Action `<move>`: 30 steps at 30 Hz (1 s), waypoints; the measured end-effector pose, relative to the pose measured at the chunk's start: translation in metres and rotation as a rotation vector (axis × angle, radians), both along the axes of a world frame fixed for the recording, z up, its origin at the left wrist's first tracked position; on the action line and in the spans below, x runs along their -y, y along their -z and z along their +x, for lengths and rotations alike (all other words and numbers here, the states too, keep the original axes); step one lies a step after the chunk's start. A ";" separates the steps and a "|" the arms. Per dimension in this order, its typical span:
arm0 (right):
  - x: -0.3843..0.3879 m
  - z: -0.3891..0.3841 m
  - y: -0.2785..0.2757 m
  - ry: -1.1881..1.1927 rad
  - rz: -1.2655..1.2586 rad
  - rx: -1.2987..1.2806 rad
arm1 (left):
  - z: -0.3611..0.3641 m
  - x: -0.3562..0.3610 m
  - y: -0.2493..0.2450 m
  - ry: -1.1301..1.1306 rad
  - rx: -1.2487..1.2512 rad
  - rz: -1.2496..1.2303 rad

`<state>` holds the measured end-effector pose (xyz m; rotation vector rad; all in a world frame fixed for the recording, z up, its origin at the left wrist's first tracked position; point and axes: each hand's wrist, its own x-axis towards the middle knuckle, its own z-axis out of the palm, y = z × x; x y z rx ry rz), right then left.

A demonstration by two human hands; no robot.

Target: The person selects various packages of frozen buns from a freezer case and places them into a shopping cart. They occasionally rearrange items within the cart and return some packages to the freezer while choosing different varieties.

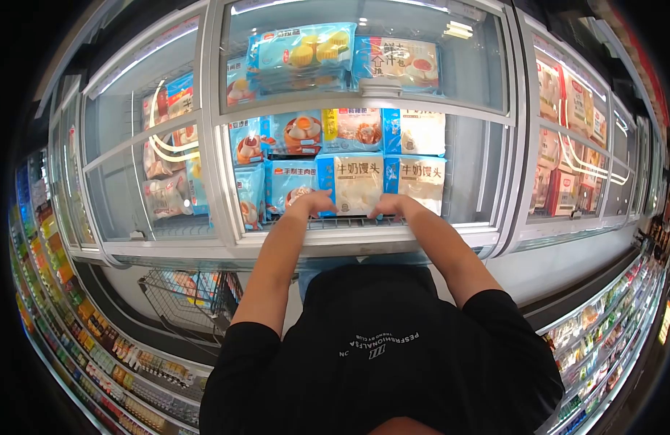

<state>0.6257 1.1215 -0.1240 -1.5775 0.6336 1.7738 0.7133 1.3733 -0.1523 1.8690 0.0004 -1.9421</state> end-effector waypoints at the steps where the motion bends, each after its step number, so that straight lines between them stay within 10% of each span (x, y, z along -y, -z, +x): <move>1: 0.000 0.004 -0.002 -0.026 -0.007 0.007 | 0.001 0.000 0.005 -0.043 0.007 -0.040; 7: 0.002 0.002 -0.014 -0.194 -0.004 0.210 | 0.018 0.003 -0.030 0.262 0.313 -0.056; 12: 0.013 -0.016 0.020 -0.376 0.051 0.574 | 0.009 -0.009 -0.054 -0.263 0.574 -0.153; 22: 0.003 -0.002 -0.084 0.290 0.170 0.774 | -0.107 -0.055 -0.215 -0.950 1.093 -0.523; 30: -0.059 0.000 -0.145 0.161 0.389 1.213 | -0.250 -0.134 -0.272 -1.319 1.381 -0.233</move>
